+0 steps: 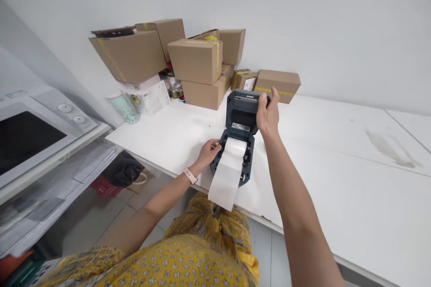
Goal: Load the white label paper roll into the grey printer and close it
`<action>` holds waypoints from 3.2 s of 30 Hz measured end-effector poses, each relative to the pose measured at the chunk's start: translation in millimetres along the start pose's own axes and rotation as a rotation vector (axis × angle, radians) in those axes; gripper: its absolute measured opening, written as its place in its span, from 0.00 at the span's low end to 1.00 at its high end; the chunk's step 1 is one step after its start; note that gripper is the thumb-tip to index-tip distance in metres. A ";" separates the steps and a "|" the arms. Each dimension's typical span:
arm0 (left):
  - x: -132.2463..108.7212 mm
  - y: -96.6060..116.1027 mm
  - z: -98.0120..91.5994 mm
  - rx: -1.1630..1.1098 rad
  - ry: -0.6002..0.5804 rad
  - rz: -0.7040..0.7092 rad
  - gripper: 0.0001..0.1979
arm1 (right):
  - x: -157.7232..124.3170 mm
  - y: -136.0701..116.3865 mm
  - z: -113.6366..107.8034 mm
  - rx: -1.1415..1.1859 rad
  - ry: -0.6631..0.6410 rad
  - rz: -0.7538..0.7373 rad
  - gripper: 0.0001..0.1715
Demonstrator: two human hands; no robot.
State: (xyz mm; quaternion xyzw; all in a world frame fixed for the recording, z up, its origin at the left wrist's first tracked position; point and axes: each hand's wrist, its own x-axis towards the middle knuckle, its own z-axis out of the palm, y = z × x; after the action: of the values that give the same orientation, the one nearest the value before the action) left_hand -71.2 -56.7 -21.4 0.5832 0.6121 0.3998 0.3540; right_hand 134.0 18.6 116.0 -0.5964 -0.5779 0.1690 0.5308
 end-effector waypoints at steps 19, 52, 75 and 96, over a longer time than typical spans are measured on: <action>43.1 36.1 -19.1 0.541 -0.478 0.050 0.15 | -48.9 43.1 31.8 -0.749 -1.065 -0.149 0.53; 41.5 27.6 -16.7 0.533 -0.449 0.067 0.13 | -143.6 154.0 -75.5 0.073 -0.383 0.261 0.42; 35.2 28.2 -17.5 0.430 -0.423 0.020 0.15 | 5.5 202.5 -55.5 -0.291 -0.688 0.269 0.26; 40.4 14.6 -13.4 0.412 -0.418 0.092 0.15 | -8.1 92.2 -161.6 0.018 -0.438 0.019 0.44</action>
State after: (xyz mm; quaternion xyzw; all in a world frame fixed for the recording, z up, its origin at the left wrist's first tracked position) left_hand -79.7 -17.4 -1.1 0.7395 0.5672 0.1542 0.3281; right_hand 310.5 -37.9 97.6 -0.5462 -0.6722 0.3047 0.3961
